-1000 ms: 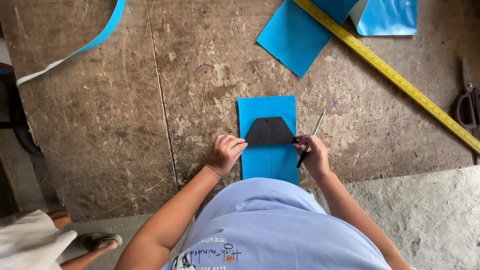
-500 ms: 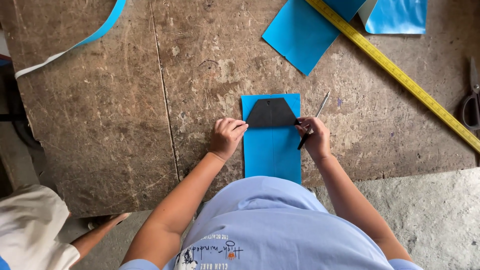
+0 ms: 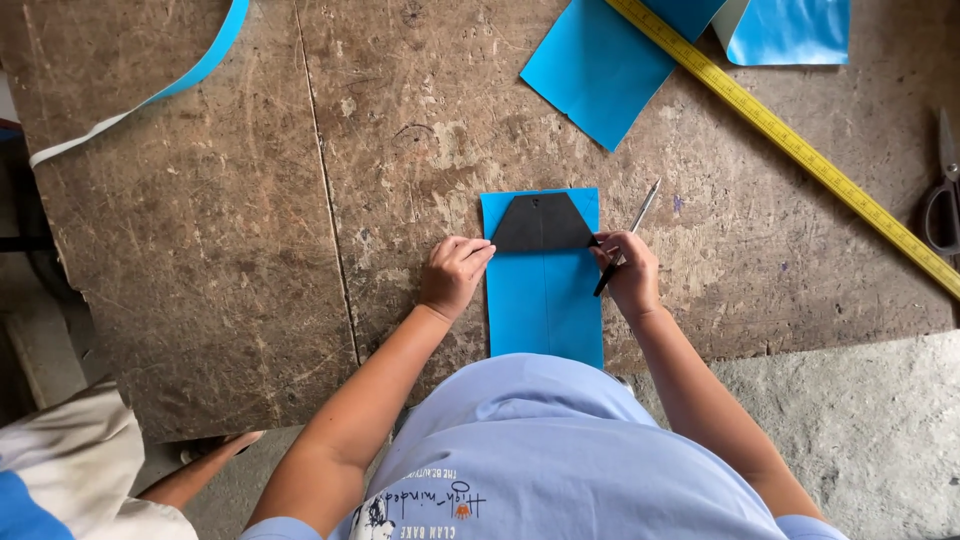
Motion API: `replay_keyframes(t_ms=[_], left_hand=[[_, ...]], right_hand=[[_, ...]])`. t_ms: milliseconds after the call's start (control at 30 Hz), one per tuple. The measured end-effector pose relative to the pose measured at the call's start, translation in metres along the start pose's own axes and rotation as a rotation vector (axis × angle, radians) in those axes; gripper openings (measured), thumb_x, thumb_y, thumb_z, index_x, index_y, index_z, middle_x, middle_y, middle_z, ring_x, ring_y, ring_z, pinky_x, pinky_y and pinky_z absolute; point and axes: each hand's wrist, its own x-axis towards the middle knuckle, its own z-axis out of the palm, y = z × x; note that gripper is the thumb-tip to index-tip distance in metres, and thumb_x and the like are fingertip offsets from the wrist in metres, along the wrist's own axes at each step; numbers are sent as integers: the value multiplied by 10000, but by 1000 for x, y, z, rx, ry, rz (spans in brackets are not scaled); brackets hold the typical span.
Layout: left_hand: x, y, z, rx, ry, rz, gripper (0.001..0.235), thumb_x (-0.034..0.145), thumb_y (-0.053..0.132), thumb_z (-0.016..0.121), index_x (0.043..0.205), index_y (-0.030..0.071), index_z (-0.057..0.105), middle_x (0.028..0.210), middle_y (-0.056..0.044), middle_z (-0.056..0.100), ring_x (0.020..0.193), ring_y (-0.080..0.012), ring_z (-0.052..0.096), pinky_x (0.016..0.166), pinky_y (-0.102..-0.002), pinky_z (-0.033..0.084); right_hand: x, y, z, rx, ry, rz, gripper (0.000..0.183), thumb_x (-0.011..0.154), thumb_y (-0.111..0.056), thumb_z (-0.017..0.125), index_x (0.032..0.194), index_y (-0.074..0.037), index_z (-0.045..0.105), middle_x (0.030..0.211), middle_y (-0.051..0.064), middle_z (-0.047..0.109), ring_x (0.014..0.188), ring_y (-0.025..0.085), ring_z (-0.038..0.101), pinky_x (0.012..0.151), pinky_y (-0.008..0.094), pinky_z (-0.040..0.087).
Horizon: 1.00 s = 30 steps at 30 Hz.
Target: Marking patterns on a blue fabric strip using a template and a pen after measuring with a ruler.
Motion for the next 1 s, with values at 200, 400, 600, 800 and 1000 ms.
replay_keyframes(t_ms=[200,400,600,800,1000], left_hand=[[0,0,1,38,7,-10,90,926,244,756,1006,281,777,1035,122,722,960,-128,660,804,-297,541],[1,-2,3,61,14,-2,85,927,254,755,997,295,778,1030,129,724,958,-122,663,801,-290,542],[2,0,1,67,12,-4,91,919,242,759,996,285,782,1025,125,727,954,-126,666,799,-290,546],[0,-1,4,57,10,-10,99,918,241,760,1004,286,781,1032,127,728,955,-129,666,797,-291,547],[0,-2,4,59,4,2,95,927,244,752,1010,285,777,1035,128,726,955,-129,664,796,-291,547]], right_hand=[[1,1,1,-8,1,1,240,876,-66,864,822,-148,646,953,48,783,751,265,696,722,338,551],[0,5,4,8,5,8,235,875,-51,861,822,-140,649,949,53,780,746,269,690,715,343,547],[-1,6,5,8,16,8,243,867,-43,863,817,-147,649,946,47,778,739,258,685,705,334,542],[-4,15,8,2,25,10,248,872,-50,862,819,-151,641,940,41,777,728,252,674,698,328,538],[-4,15,8,-5,36,8,247,863,-45,868,824,-152,649,925,39,776,717,251,671,684,326,537]])
